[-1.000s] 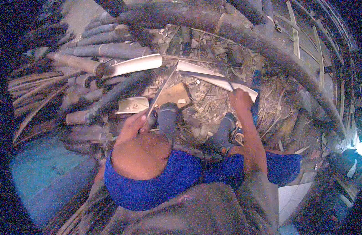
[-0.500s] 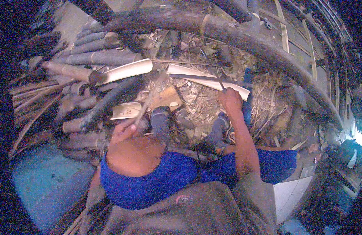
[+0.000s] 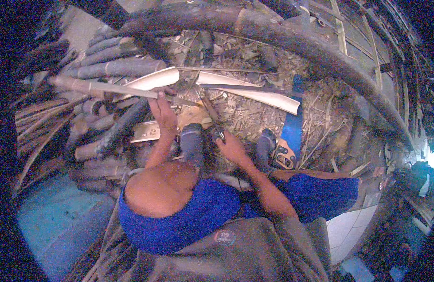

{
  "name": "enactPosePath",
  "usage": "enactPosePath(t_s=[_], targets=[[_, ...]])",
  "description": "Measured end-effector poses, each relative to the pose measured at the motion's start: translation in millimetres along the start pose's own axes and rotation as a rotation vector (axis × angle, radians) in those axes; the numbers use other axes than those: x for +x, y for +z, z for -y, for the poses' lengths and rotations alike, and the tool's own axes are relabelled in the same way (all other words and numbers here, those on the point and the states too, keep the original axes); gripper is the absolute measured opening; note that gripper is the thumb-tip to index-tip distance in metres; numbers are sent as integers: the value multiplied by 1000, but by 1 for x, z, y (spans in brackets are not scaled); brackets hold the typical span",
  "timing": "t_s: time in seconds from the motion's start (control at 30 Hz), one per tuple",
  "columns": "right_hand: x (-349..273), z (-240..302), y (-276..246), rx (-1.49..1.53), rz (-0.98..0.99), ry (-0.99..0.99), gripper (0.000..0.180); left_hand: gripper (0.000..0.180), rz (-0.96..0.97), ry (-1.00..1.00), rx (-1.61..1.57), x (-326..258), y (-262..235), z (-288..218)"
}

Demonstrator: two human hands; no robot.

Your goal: The person uses a knife to cut and shape bamboo pieces, then assembles them into a frame structure. They repeatedly cut sections, split bamboo, and fit pieces together while sitting on the floor.

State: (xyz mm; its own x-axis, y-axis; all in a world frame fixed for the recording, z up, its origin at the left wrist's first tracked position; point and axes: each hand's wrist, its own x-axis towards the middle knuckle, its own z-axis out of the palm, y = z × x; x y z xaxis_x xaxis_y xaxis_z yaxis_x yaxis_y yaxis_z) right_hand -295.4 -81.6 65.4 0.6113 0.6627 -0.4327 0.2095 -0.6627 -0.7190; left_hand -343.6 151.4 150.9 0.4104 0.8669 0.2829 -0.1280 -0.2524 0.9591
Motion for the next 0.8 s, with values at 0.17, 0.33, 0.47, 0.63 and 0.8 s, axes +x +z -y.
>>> enactPosePath(t_s=[0.17, 0.33, 0.47, 0.63, 0.8], targets=[[-9, 17, -8, -33, 24, 43, 32, 25, -120, 386, -40, 38, -24, -52], [-15, 43, -6, 62, -11, -50, 33, 39, -292, 221, -83, 65, -30, -121], [-25, 76, -18, -46, 61, -58, 36, 47, -370, 260, 7, 62, -21, -119], [-34, 107, -33, 103, 75, -204, 41, 53, -400, 217, 58, 46, -2, -124], [-57, 158, -64, 140, -57, -461, 39, 50, -452, 454, 233, 49, -8, -104]])
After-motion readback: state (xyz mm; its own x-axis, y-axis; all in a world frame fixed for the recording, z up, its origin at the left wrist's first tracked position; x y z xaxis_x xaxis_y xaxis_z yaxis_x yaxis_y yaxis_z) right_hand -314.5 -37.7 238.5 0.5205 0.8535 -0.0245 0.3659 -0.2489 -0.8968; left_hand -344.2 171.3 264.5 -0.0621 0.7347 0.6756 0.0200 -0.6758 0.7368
